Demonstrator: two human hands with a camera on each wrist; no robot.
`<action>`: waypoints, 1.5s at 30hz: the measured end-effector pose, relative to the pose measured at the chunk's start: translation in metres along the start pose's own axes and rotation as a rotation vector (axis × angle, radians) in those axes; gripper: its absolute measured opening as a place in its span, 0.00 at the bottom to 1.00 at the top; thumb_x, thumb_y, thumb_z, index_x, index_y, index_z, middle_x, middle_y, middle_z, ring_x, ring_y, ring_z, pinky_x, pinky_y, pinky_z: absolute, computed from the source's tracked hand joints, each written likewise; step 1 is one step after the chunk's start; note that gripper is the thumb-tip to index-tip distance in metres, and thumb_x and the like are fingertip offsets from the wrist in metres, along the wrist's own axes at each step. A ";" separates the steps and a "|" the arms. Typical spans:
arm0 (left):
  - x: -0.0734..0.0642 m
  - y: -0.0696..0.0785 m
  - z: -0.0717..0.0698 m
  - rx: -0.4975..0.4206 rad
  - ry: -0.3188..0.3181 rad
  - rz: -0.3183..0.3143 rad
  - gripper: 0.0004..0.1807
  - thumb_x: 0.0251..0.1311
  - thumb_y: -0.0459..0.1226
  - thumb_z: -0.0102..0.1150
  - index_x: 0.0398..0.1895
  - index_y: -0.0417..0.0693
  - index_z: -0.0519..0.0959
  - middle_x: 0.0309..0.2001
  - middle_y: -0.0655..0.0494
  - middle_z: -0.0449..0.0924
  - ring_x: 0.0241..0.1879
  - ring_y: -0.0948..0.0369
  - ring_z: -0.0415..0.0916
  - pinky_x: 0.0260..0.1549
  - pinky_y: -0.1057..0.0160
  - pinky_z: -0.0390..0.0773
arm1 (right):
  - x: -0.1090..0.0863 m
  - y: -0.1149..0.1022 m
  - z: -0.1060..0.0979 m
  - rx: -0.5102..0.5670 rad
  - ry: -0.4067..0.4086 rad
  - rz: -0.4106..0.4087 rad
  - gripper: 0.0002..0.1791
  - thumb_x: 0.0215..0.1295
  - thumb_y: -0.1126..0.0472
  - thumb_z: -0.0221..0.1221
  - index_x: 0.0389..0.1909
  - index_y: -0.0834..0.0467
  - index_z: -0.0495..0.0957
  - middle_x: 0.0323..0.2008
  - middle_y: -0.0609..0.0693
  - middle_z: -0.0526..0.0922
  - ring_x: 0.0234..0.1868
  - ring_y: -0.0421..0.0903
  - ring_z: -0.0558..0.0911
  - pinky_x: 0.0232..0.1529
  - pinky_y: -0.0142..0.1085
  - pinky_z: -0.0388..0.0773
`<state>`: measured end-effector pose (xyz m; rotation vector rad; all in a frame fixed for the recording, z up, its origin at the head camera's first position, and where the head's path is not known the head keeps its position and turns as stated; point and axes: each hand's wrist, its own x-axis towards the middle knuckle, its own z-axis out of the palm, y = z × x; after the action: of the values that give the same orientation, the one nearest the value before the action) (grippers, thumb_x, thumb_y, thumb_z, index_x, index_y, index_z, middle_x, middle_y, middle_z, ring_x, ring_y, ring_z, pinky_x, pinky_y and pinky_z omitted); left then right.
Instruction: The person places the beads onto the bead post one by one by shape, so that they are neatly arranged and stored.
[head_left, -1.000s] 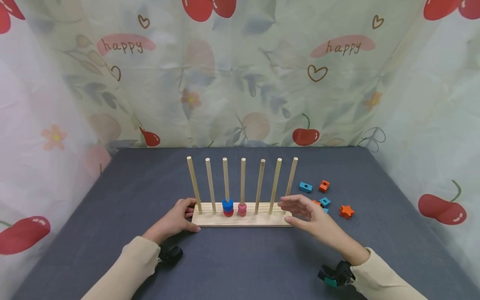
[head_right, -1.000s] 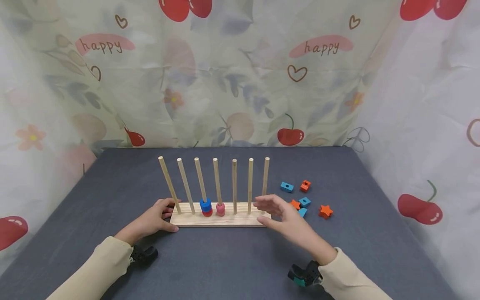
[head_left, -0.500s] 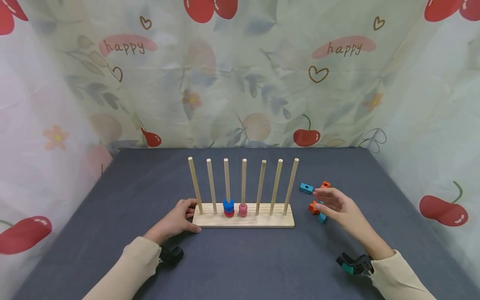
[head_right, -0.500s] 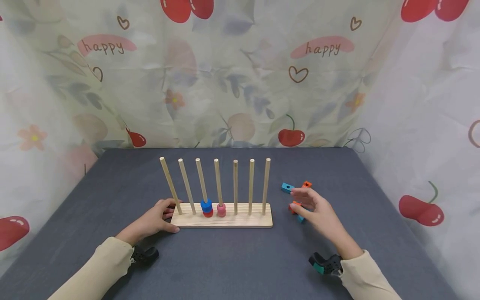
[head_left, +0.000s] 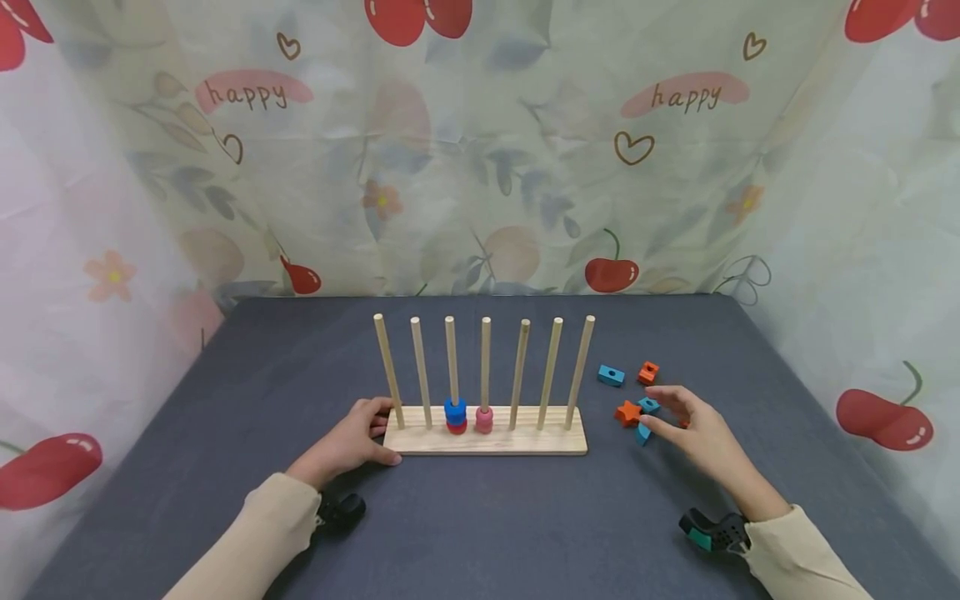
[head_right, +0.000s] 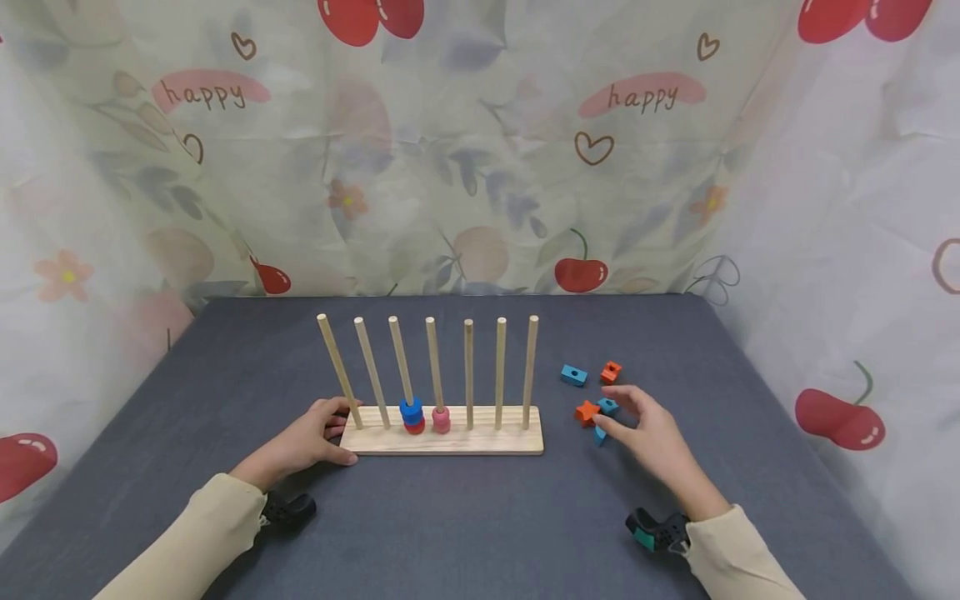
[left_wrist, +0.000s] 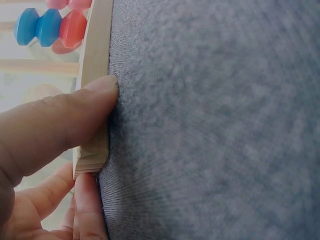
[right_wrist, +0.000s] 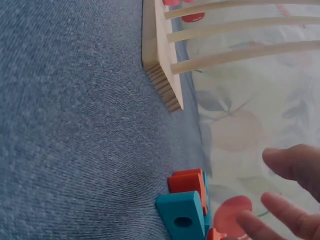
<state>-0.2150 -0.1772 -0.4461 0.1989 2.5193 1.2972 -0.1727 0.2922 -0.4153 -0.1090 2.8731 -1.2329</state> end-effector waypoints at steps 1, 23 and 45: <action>0.000 0.000 0.000 0.001 0.000 0.001 0.46 0.39 0.26 0.76 0.65 0.32 0.63 0.59 0.37 0.58 0.59 0.45 0.66 0.62 0.47 0.68 | 0.000 0.001 0.000 -0.006 -0.005 0.007 0.32 0.67 0.47 0.58 0.66 0.59 0.65 0.65 0.63 0.69 0.64 0.64 0.69 0.61 0.61 0.67; -0.001 0.001 0.000 0.003 -0.008 -0.025 0.46 0.40 0.28 0.77 0.66 0.34 0.63 0.60 0.37 0.58 0.60 0.46 0.66 0.62 0.46 0.68 | 0.005 0.005 0.009 -0.107 -0.074 0.086 0.22 0.61 0.55 0.65 0.52 0.62 0.77 0.55 0.65 0.76 0.53 0.61 0.78 0.52 0.54 0.76; -0.003 0.002 -0.001 0.004 0.002 -0.017 0.46 0.39 0.27 0.76 0.65 0.34 0.63 0.60 0.37 0.59 0.60 0.46 0.66 0.62 0.46 0.67 | 0.009 0.007 0.011 -0.128 -0.116 0.151 0.23 0.58 0.57 0.67 0.52 0.63 0.79 0.47 0.60 0.82 0.42 0.48 0.80 0.38 0.41 0.79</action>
<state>-0.2127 -0.1770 -0.4435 0.1763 2.5201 1.2858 -0.1813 0.2881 -0.4281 0.0340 2.7993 -0.9841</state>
